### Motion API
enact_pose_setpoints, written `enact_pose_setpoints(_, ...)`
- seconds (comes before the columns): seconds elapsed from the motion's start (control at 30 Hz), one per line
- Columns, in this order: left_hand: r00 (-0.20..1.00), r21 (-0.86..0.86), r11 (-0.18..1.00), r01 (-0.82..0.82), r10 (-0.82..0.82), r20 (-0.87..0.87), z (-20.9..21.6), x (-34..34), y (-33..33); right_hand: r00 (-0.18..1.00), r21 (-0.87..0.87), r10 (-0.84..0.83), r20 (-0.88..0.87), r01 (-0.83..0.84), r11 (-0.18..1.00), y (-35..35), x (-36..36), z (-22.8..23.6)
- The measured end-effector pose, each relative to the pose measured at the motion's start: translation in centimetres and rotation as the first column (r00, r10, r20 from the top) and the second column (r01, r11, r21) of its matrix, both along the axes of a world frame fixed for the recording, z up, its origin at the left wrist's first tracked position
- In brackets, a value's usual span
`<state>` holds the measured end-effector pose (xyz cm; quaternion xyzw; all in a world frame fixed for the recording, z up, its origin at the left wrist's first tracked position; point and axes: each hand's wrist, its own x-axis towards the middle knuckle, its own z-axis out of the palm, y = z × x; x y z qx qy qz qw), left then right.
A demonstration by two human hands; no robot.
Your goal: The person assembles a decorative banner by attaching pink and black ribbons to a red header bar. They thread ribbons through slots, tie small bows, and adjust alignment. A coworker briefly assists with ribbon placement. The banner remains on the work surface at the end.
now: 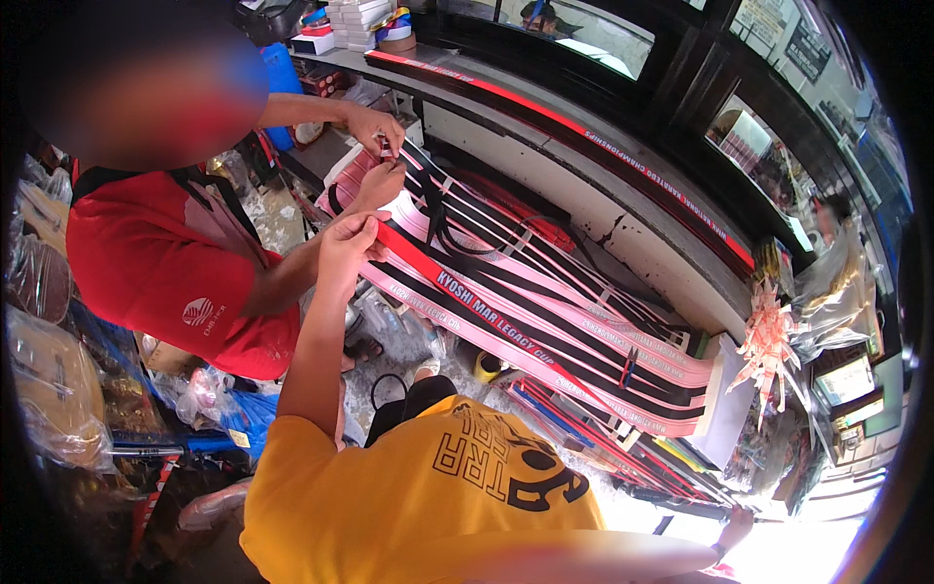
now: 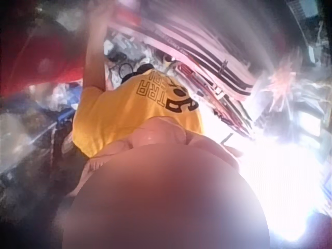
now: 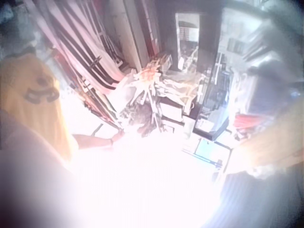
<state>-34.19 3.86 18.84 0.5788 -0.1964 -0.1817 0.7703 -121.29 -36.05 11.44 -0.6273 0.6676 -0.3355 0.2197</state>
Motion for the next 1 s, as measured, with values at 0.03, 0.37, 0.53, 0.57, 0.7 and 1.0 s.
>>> enact_pose_setpoints(0.03, 1.0, 0.018, 1.0, -0.011, 0.01, 0.018, 0.0, 0.1, 0.0, 1.0, -0.006, -0.001, -0.003, 0.001, 1.0, 0.1, -0.4, 0.0)
enact_pose_setpoints(0.37, 0.982, 0.036, 0.985, -0.168, 0.164, 0.093, -0.2, 1.8, -0.1, 0.999, -0.104, -0.02, -0.026, 0.017, 0.994, -1.0, -0.1, -0.4)
enact_pose_setpoints(0.53, 0.968, 0.088, 0.97, -0.225, 0.212, 0.135, -0.3, 2.3, 0.2, 0.998, -0.179, -0.042, -0.035, 0.035, 0.983, -1.4, -0.6, -1.2)
enact_pose_setpoints(0.57, 0.965, 0.087, 0.968, -0.235, 0.222, 0.141, -0.3, 2.4, 0.2, 0.998, -0.205, -0.044, -0.038, 0.035, 0.978, -1.6, -0.9, -1.5)
enact_pose_setpoints(0.7, 0.955, 0.062, 0.964, -0.259, 0.246, 0.164, -0.4, 2.8, 0.3, 0.997, -0.322, -0.054, -0.063, 0.031, 0.946, -2.3, -1.9, -2.8)
enact_pose_setpoints(1.0, 0.881, 0.06, 0.912, -0.405, 0.372, 0.291, -0.2, 3.2, 0.1, 0.983, -0.314, -0.168, 0.072, 0.183, 0.932, -1.8, 0.2, -1.0)
